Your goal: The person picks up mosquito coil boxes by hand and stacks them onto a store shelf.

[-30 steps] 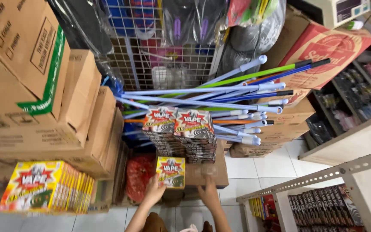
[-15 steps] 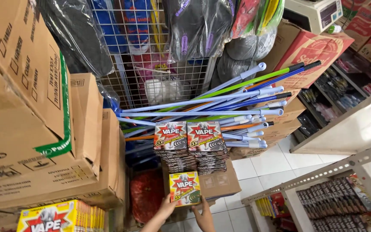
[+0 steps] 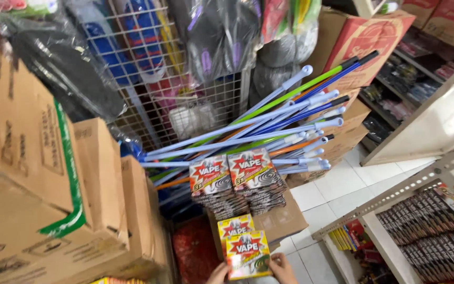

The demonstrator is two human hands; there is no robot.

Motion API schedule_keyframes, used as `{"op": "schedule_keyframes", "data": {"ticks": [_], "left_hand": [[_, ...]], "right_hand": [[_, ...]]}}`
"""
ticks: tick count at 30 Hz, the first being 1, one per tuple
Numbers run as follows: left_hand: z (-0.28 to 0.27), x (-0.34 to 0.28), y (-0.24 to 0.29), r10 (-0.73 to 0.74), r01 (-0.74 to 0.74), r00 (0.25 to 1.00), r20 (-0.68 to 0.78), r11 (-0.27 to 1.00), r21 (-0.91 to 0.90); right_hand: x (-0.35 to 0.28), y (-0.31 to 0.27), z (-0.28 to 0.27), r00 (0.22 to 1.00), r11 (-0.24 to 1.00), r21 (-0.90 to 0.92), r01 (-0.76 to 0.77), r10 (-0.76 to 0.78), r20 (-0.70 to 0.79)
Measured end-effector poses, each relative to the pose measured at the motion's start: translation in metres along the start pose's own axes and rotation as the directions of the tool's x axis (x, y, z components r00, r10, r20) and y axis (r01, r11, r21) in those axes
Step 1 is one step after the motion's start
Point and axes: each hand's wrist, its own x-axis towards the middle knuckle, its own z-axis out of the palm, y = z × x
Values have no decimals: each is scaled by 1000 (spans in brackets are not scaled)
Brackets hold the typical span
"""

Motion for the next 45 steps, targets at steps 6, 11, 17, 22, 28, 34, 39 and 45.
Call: {"op": "schedule_keyframes", "data": {"ticks": [6, 11, 17, 22, 28, 34, 39, 45], "left_hand": [[20, -10, -17, 270, -190, 897, 351, 951, -244], [40, 4, -9, 304, -375, 832, 464, 925, 67], [131, 25, -49, 287, -340, 723, 628, 940, -37], [200, 32, -81, 317, -450, 631, 708, 893, 1], [302, 69, -102, 269, -440, 627, 731, 897, 48], [393, 52, -108, 177, -377, 671, 720, 918, 126], [474, 5, -83, -34, -122, 772, 635, 972, 200], [513, 16, -72, -57, -145, 715, 696, 963, 228]], "right_hand": [[-10, -17, -34, 976, 978, -44, 206, -202, 84], [-36, -49, -34, 500, 301, -723, 622, -863, 70], [-56, -74, -66, 377, -56, -848, 527, -879, 293], [-71, -68, -204, 662, 400, -880, 257, -736, -142], [-63, -55, -374, 790, 915, -63, 398, -377, -484], [-107, -59, -445, 895, 797, 409, 444, -376, -240], [-155, -71, -425, 732, 754, 133, 644, -557, -392], [-166, -68, -401, 524, 688, -18, 726, -570, -633]]}}
